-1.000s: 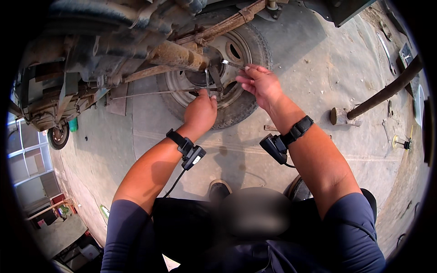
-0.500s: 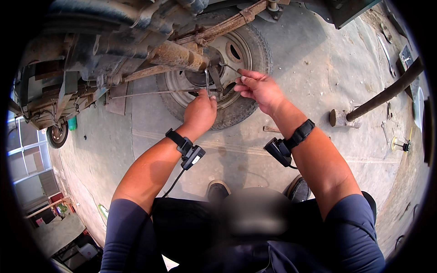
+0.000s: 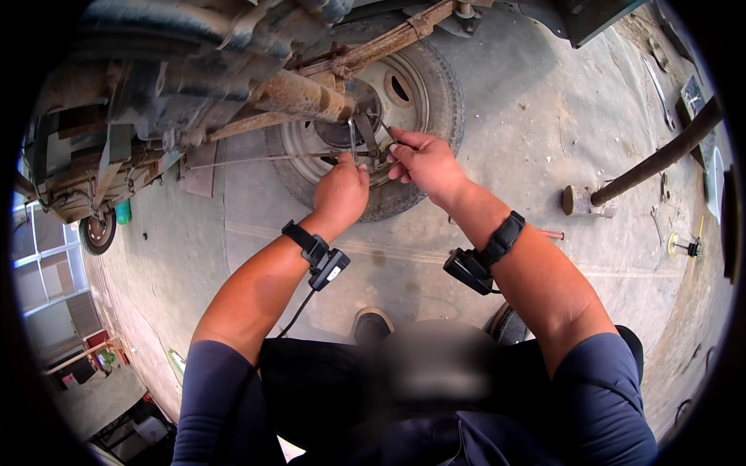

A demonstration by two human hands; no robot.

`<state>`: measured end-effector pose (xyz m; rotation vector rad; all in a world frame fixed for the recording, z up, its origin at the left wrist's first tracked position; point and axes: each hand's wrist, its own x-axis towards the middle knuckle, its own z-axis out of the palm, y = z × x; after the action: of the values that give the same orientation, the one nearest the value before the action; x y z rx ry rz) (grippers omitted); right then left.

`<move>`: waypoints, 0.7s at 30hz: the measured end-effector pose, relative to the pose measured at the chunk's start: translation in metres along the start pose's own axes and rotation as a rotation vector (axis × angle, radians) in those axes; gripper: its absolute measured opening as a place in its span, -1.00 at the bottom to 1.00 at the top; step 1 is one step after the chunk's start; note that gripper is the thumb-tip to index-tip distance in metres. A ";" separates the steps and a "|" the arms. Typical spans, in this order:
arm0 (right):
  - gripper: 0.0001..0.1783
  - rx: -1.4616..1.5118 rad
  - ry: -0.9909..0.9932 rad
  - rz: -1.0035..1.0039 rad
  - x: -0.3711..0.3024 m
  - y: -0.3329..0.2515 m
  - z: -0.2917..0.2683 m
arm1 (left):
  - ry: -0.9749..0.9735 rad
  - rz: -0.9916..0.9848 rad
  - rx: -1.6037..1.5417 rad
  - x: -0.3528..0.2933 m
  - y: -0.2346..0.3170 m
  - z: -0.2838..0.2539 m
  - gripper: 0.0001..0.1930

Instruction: The person works under a lifted vehicle, using a wrench and a long metal bar to loosen and tighten bolts on the rear axle and suspension assembly. They repeatedly adjust the tools and reposition their hands to apply leverage on the fasteners.

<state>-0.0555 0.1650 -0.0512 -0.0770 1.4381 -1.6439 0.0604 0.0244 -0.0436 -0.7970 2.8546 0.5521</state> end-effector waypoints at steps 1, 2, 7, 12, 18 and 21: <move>-0.55 -0.005 -0.002 -0.003 0.000 -0.002 0.002 | -0.001 0.000 -0.002 0.000 0.000 0.000 -0.72; -0.54 -0.052 0.003 -0.013 -0.001 -0.004 0.002 | -0.002 0.001 -0.001 0.000 0.001 0.000 -0.72; -0.54 -0.187 0.010 -0.094 0.000 -0.004 0.000 | 0.006 -0.020 -0.015 -0.001 0.003 0.000 -0.73; -0.54 -0.512 0.079 -0.189 0.002 -0.003 0.001 | 0.020 0.004 -0.018 -0.001 0.000 0.000 -0.73; -0.53 -0.713 0.135 -0.325 0.007 0.009 0.006 | 0.006 0.009 -0.015 0.000 0.001 0.000 -0.74; -0.55 -0.789 0.120 -0.282 0.000 -0.006 0.013 | 0.021 0.014 -0.013 0.000 -0.003 0.000 -0.74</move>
<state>-0.0514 0.1546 -0.0423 -0.6581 2.1721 -1.2057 0.0624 0.0218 -0.0448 -0.7899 2.8803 0.5675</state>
